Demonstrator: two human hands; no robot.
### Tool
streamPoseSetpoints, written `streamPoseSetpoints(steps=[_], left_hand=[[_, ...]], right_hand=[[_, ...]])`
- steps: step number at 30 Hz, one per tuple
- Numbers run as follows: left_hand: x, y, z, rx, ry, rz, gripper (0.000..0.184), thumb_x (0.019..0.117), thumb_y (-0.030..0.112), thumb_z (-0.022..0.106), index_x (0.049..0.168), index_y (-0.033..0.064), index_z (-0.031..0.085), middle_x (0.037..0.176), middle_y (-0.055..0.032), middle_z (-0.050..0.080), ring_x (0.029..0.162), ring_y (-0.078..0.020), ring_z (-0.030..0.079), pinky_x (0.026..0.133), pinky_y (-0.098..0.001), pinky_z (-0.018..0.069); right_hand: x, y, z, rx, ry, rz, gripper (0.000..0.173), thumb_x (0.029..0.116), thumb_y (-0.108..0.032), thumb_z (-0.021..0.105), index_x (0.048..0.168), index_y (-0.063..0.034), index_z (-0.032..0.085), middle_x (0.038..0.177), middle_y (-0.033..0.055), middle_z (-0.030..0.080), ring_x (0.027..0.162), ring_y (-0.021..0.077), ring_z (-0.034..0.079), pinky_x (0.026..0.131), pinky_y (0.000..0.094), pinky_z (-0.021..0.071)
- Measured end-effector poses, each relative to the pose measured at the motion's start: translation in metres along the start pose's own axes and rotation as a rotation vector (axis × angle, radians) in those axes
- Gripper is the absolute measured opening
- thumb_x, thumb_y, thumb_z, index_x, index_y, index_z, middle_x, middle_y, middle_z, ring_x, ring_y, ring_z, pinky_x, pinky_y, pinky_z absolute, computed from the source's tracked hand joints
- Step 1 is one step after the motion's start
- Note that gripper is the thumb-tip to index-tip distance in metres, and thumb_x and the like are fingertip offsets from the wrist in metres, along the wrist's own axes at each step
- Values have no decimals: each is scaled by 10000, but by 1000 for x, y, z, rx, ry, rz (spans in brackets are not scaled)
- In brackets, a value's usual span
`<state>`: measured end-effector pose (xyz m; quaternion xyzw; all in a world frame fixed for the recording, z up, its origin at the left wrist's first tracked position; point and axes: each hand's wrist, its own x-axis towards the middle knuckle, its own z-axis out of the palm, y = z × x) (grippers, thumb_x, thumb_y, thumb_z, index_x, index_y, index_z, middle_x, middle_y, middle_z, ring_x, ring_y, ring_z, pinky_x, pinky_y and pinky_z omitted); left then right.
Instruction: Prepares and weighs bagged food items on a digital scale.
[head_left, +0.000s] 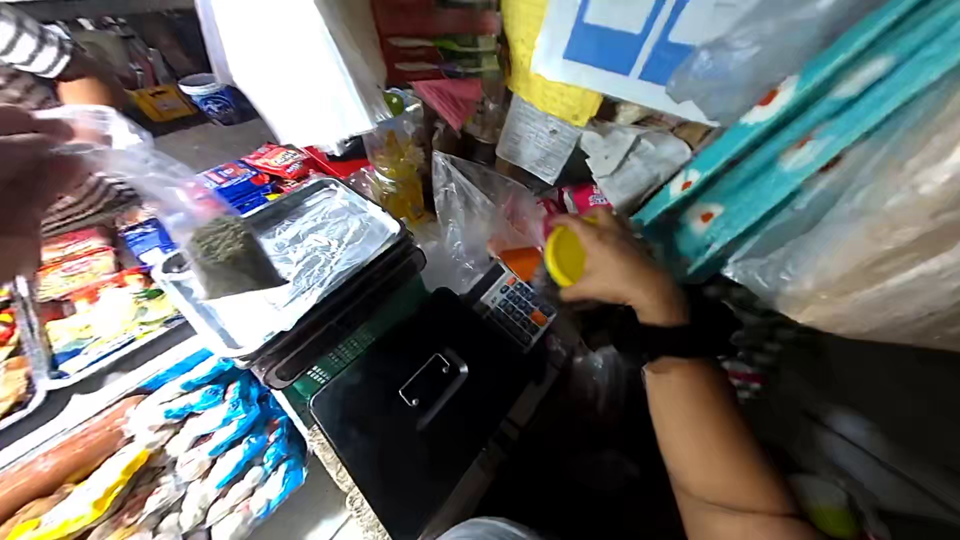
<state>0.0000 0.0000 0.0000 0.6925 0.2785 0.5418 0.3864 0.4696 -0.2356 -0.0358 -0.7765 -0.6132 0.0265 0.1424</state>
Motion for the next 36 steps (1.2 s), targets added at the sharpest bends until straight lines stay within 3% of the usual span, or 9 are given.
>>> streamPoseSetpoints(steps=[2,5,8,13,19,25,30,33,36], left_hand=[[16,-7,8,-134,169,-301,167,1007,43,558,1113,127,657,1042,67,724,856,1,687,754,-144,571],[21,-24,12,-189,232,-421,235,975,1,598,1192,79,643,1026,13,720,822,-71,699,761,-232,602],[10,-53,21,-126,260,-447,239,942,-9,651,1172,55,651,981,13,735,804,-77,712,753,-240,615],[-12,-57,30,-144,347,-564,203,972,-29,608,1168,10,645,1041,-25,722,836,-94,708,779,-251,604],[-28,-52,15,-127,361,-595,196,988,-42,581,1157,1,672,1066,-46,741,851,-114,729,780,-258,615],[-35,-45,20,-218,422,-558,207,935,-126,595,1073,-16,702,985,-56,759,799,-120,739,742,-248,629],[-35,-43,19,-198,404,-506,240,936,-145,565,1068,-15,719,1029,-71,763,815,-120,743,752,-243,629],[-36,-41,16,-186,410,-507,241,946,-135,563,1079,-9,719,1036,-65,762,821,-111,741,749,-242,627],[-34,-38,15,-199,441,-539,209,965,-108,569,1077,-6,713,1019,-58,759,816,-106,739,749,-241,625]], right_hand=[[15,29,12,8,38,104,1050,482,-230,1042,1422,-169,578,1402,347,469,1254,576,472,945,742,443],[34,27,12,122,62,55,1062,496,-276,1031,1441,-180,556,1411,293,479,1264,522,479,966,706,452],[63,0,14,285,207,-254,1043,515,-346,970,1439,-129,537,1360,221,554,1252,413,531,1007,614,472],[172,-57,75,430,425,-530,1053,535,-357,956,1445,-48,526,1442,280,492,1350,445,466,1113,581,415],[283,-57,163,132,51,-130,1105,526,-216,1000,1510,-242,497,1591,300,301,1438,536,314,1101,712,348],[302,-60,225,357,20,25,1102,547,-65,994,1518,-134,476,1591,346,263,1442,561,306,1113,692,371],[301,-51,243,199,-96,127,934,835,-283,858,1613,-215,346,1641,299,231,1502,516,232,1173,672,281],[302,-42,245,166,-113,60,940,906,-392,783,1645,-179,241,1654,299,202,1511,527,209,1172,693,265],[301,-38,235,155,-205,34,868,934,-374,758,1620,-105,299,1631,311,256,1485,521,285,1164,676,300]])
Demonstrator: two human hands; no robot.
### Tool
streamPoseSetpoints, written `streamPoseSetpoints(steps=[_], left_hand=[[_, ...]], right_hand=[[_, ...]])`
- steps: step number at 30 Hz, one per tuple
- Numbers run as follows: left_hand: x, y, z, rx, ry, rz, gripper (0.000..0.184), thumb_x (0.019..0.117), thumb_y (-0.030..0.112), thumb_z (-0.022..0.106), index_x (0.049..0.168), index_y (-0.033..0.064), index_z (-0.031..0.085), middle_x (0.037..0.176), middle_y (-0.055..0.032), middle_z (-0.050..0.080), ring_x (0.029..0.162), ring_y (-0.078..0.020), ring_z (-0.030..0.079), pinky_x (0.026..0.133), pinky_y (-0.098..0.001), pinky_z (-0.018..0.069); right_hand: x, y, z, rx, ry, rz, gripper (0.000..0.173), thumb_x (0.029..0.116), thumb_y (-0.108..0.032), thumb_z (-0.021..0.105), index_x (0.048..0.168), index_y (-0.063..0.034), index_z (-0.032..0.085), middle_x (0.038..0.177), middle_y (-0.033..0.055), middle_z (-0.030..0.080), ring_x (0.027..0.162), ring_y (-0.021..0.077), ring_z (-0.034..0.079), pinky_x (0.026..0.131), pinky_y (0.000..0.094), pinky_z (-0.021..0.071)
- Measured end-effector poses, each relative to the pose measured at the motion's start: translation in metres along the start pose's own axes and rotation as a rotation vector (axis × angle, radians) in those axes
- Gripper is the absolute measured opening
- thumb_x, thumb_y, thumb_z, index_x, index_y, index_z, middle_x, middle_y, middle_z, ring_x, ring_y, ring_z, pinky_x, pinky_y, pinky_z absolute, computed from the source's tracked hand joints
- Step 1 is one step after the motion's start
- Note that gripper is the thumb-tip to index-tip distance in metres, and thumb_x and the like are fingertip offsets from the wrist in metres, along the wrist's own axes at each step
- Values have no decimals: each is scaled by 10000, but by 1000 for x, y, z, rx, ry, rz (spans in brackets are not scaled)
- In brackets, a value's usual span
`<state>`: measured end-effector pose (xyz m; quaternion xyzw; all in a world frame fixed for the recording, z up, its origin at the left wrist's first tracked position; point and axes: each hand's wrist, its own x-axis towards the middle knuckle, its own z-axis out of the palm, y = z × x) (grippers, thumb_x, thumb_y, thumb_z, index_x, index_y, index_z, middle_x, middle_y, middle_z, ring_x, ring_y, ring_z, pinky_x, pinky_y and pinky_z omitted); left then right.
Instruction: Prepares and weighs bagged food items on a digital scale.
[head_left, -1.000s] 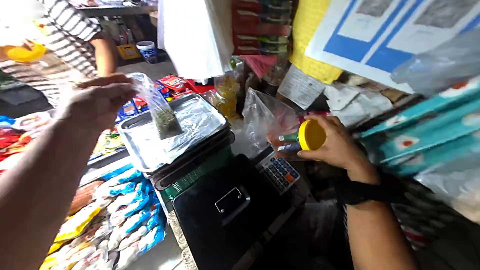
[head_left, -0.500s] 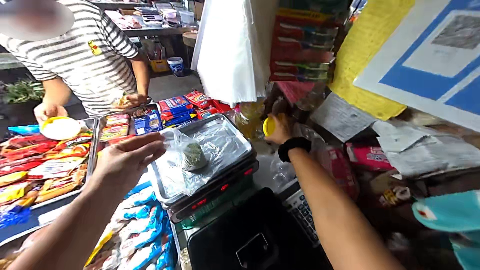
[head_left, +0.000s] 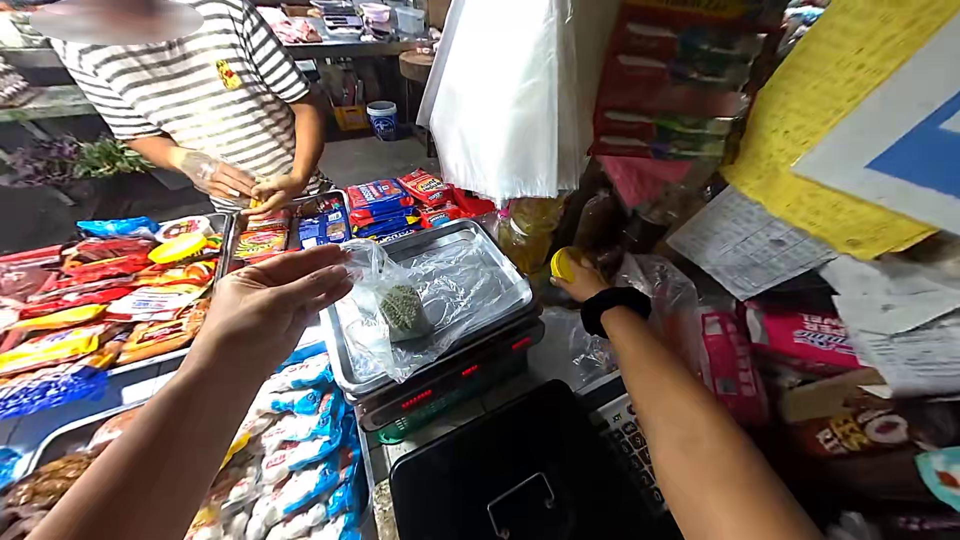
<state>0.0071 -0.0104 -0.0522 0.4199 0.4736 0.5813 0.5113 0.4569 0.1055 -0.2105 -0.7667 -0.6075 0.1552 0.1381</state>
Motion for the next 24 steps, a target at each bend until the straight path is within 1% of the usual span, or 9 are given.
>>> streamPoseSetpoints(steps=[2,4,6,8,10,11,14,19,24], left_hand=[[-1,4,-1,-16,16,-34,188,967,-99,576,1088,-11,691,1028,-67,747,812,-117,731,749,-249,619],[-1,7,0,-41,23,-62,191,957,-99,590,1099,-19,690,1021,-74,743,791,-118,724,738,-246,615],[-2,7,1,-63,16,-88,192,950,-98,603,1112,-26,678,1016,-85,733,785,-122,715,738,-249,609],[-1,7,0,-70,11,-106,204,934,-100,621,1119,-32,677,1014,-90,723,798,-132,706,753,-260,604],[2,10,2,-79,-3,-120,211,929,-96,628,1128,-42,671,1009,-93,712,817,-136,698,767,-266,600],[5,10,2,-80,-26,-124,223,931,-90,624,1147,-45,658,1019,-94,707,829,-133,698,773,-265,599],[17,10,7,-50,-54,-110,260,914,-83,645,1172,-47,639,1034,-101,691,826,-137,685,765,-276,594],[46,17,34,39,22,-86,339,856,-121,695,1185,-66,637,1025,-135,688,761,-152,685,717,-297,609],[55,32,64,96,-23,-21,319,846,-131,703,1155,-59,671,1018,-153,699,741,-163,711,706,-293,627]], right_hand=[[-3,-6,-11,0,-28,-5,811,906,-263,796,1570,-42,386,1588,347,302,1429,534,368,1131,668,358],[-13,-17,-27,36,13,-37,635,939,-141,733,1507,-17,479,1569,345,342,1415,524,396,1130,664,358],[-34,-31,-42,120,119,-110,450,955,-80,688,1383,27,598,1468,346,472,1373,512,449,1117,674,362],[-67,-64,-50,214,311,-296,299,984,-48,618,1253,70,673,1325,326,606,1265,481,571,1072,642,432],[-103,-110,-52,268,581,-622,235,962,-27,573,1116,75,718,1102,265,707,1001,400,703,892,554,561],[-118,-134,-52,281,635,-774,216,949,-25,575,1071,62,730,1071,231,720,960,352,715,859,507,583],[-152,-195,-60,233,547,-1006,218,951,-45,581,1069,15,753,1168,207,701,1068,329,695,912,468,580],[-140,-238,-75,320,478,-959,199,938,-32,595,1052,3,755,1126,201,713,983,292,719,809,410,605],[-142,-223,-78,333,433,-844,191,950,-47,603,1069,3,743,1117,202,705,961,294,709,827,432,594]])
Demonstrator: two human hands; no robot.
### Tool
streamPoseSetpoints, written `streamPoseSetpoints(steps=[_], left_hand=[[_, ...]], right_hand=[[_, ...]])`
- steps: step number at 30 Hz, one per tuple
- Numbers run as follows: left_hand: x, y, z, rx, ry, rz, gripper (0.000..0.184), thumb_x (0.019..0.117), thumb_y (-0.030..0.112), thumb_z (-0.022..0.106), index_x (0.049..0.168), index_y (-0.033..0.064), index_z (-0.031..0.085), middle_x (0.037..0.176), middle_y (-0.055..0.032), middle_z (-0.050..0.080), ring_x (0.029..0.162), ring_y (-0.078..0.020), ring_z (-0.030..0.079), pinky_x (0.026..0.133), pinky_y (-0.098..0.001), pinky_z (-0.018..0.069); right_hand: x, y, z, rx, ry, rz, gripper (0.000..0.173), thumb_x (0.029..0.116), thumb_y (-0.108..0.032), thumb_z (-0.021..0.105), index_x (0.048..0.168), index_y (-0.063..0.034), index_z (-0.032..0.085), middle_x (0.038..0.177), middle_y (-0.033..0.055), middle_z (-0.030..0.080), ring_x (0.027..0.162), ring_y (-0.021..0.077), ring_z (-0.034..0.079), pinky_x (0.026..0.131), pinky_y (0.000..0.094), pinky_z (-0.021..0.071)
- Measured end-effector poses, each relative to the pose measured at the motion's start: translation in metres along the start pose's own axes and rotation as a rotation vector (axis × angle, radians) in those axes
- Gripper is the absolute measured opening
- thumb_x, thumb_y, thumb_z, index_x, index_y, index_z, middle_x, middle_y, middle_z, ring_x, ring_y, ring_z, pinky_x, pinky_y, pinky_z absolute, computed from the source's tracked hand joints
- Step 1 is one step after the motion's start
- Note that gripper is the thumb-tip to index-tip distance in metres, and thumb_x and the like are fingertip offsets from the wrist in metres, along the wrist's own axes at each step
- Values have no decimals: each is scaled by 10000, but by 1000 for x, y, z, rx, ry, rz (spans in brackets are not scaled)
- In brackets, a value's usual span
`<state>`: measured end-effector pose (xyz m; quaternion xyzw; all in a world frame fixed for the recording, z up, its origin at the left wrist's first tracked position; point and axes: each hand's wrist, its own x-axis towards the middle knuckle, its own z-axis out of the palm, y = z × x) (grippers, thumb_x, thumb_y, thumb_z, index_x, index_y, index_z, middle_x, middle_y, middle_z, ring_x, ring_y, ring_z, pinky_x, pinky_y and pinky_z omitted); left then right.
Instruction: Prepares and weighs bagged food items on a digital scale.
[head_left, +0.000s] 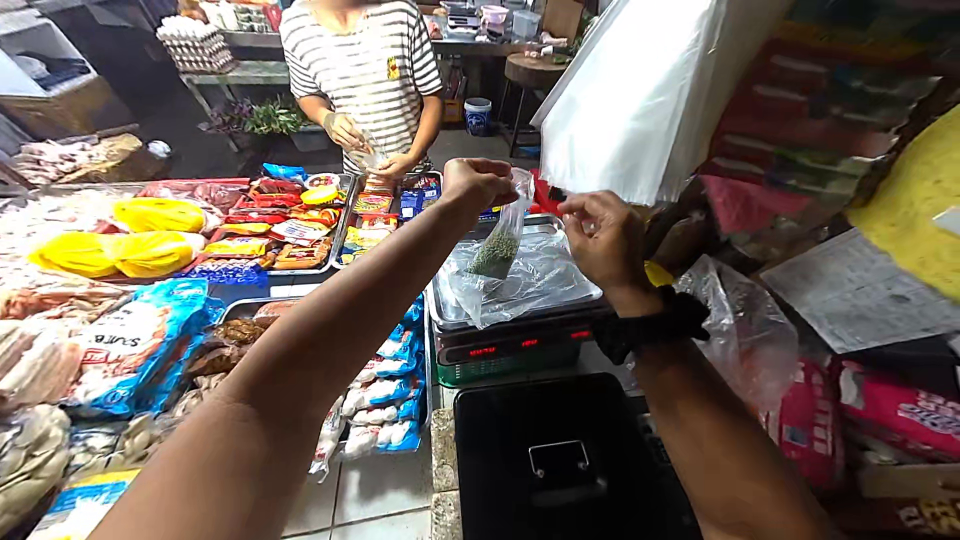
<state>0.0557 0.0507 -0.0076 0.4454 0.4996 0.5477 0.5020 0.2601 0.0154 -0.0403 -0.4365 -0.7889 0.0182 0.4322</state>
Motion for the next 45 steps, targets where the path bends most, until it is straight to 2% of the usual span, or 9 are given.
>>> streamPoseSetpoints(steps=[10,15,20,24,27,35,38,41,45], left_hand=[[-2,-49,-19,10,-37,-134,322,932,-46,656,1251,-40,615,1062,-153,682,717,-172,700,677,-316,621],[-19,-45,-31,-7,-64,-113,226,896,-89,679,1119,-54,675,972,-126,711,728,-162,703,705,-302,621],[-37,-35,-36,-25,-88,-82,197,894,-102,684,1088,-68,680,948,-127,723,744,-161,721,729,-304,632],[-35,-42,-43,-10,-128,-89,212,911,-93,668,1121,-67,659,965,-124,712,759,-166,720,733,-305,629],[-38,-44,-45,58,-175,-93,219,913,-79,682,1131,-69,663,970,-130,717,751,-160,723,720,-301,630],[-50,-70,-50,280,-334,-133,233,923,-60,686,1153,-77,657,1068,-182,713,752,-197,733,720,-335,634],[-59,-67,-58,397,-418,-170,369,993,69,658,1353,23,590,1091,-202,696,736,-256,731,661,-393,633],[-69,-43,-74,524,-538,-248,615,1070,269,556,1624,302,291,1005,-225,719,622,-321,720,554,-458,624],[-85,-16,-98,512,-390,-258,653,1084,482,403,1629,474,43,1411,-225,570,676,-396,728,563,-541,629]], right_hand=[[-56,40,-15,-29,-37,219,157,932,-8,653,1052,10,753,1080,208,709,901,301,702,802,465,584],[-57,40,-1,28,-159,373,215,945,-25,667,1149,12,726,1153,221,688,951,328,701,860,493,576],[-45,33,37,146,-398,370,653,834,-13,812,1425,5,533,1415,245,562,1229,396,609,960,542,551],[-35,22,66,141,-587,385,867,772,119,749,1548,-48,398,1460,276,484,1216,441,578,924,569,531],[-32,17,67,157,-581,390,826,787,184,649,1545,-28,398,1498,270,470,1300,433,538,1047,562,472],[-45,32,43,145,-466,436,645,869,165,552,1484,-16,482,1500,219,505,1334,382,537,1066,534,468],[-55,36,30,135,-445,425,625,873,158,543,1469,-29,508,1495,193,522,1315,360,556,1032,516,492],[-67,40,16,137,-422,427,618,888,134,539,1479,-45,502,1502,180,518,1295,356,567,1006,513,506],[-82,43,-7,119,-342,474,602,906,119,526,1481,-60,510,1471,199,532,1236,356,607,950,507,540]])
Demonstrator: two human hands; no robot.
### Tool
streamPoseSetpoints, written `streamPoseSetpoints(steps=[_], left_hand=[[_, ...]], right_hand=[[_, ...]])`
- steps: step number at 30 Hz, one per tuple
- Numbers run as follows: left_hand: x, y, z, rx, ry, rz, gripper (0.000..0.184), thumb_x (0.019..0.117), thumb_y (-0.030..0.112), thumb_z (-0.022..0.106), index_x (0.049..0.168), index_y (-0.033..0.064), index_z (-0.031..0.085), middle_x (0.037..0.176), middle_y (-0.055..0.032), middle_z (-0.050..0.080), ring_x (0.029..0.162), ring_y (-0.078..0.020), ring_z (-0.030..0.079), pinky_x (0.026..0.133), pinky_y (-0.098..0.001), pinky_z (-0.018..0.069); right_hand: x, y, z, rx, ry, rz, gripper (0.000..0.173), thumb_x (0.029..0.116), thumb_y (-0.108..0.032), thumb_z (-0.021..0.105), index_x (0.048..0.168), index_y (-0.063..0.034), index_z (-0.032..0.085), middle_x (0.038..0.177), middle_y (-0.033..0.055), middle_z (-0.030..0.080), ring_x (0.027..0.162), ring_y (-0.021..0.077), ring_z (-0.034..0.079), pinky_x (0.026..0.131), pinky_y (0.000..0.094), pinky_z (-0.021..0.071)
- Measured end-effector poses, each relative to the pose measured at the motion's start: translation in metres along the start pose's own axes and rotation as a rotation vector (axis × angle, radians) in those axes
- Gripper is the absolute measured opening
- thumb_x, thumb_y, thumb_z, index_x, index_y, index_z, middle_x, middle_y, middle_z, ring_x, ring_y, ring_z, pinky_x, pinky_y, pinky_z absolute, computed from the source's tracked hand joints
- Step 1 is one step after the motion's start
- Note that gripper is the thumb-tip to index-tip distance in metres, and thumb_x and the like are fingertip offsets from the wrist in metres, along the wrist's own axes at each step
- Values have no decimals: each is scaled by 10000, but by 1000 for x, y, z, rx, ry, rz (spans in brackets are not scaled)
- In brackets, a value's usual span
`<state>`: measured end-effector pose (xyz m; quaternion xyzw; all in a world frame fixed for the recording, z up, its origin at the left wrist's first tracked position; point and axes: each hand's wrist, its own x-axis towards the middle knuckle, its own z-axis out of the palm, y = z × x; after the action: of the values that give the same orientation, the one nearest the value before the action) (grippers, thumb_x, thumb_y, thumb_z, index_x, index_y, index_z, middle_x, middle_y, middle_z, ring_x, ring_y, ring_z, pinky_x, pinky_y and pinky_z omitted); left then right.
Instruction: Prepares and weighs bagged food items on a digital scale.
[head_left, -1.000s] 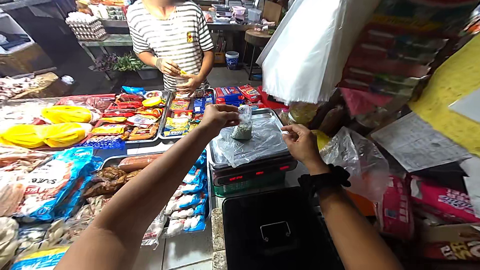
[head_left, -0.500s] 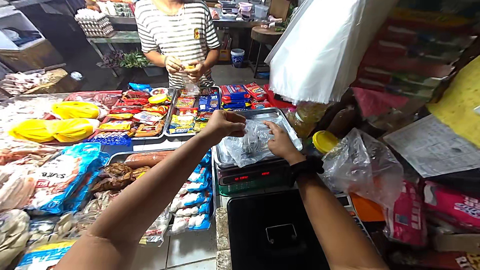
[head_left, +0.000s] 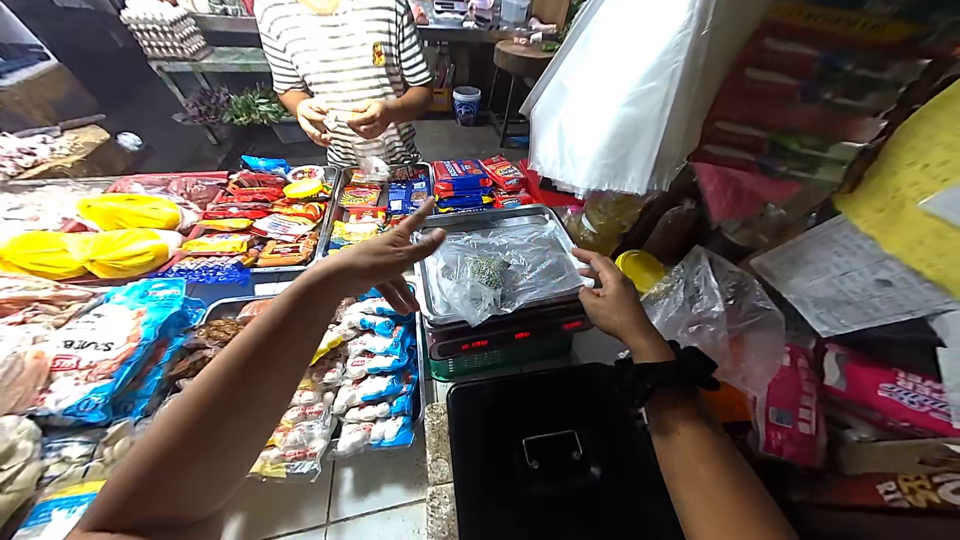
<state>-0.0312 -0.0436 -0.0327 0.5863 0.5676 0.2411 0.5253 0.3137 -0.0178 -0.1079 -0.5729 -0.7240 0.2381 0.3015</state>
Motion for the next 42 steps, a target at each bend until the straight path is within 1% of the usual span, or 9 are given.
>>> streamPoseSetpoints(steps=[12,17,20,23,25,27,34,39,42], left_hand=[[-32,-26,-5,-86,96,-4,590,1096,505,312,1636,408,93,1457,-206,548,719,-368,743,607,-477,644],[-21,-43,15,60,104,161,726,944,185,743,1559,157,358,1324,-183,616,902,-289,729,741,-448,634],[5,-53,37,276,153,290,762,825,247,870,1465,82,490,1339,-185,610,1017,-278,697,845,-461,594],[28,-47,63,260,235,307,531,874,100,799,1345,-4,577,1015,-167,728,860,-252,714,815,-454,586],[36,-36,71,142,225,225,451,889,18,749,1307,-12,582,855,-136,724,725,-193,705,761,-397,602],[43,-28,75,-72,190,131,436,897,-37,734,1298,-23,563,837,-144,716,690,-173,718,721,-339,624],[55,-19,67,-119,219,163,325,893,-25,744,1187,-44,608,999,-165,691,705,-193,710,675,-343,624],[57,0,67,76,257,309,143,908,-50,689,1036,-52,625,1002,-204,678,694,-268,710,675,-443,626],[50,-1,73,251,218,370,97,905,-82,635,952,-26,699,877,-178,706,706,-284,701,709,-490,604]], right_hand=[[-31,-5,8,112,6,6,542,919,43,592,1448,-60,540,1475,163,543,1173,295,655,848,444,591],[-42,-14,26,189,20,-26,334,933,-57,645,1265,-18,653,1251,157,664,1042,210,701,841,366,609],[-51,-42,56,265,15,-160,204,933,-172,698,1083,-42,745,1177,145,674,988,149,704,769,284,623],[-48,-69,91,152,27,-223,237,978,-235,654,1068,-61,788,1238,198,652,1048,196,687,813,274,591],[-36,-74,104,26,89,-197,282,1005,-192,595,987,18,782,1077,217,723,985,279,718,878,377,579],[-24,-75,101,-37,119,-114,286,993,-166,604,882,44,763,867,185,737,838,278,723,823,424,567],[9,-90,58,-27,85,21,181,969,-59,637,1065,23,767,929,190,746,811,306,723,807,497,585],[15,-103,42,-86,138,-74,132,885,45,651,917,-18,762,820,139,727,679,246,692,676,469,587],[12,-105,42,-163,-65,-18,204,887,71,625,980,-21,782,1031,201,704,933,324,681,853,516,554]])
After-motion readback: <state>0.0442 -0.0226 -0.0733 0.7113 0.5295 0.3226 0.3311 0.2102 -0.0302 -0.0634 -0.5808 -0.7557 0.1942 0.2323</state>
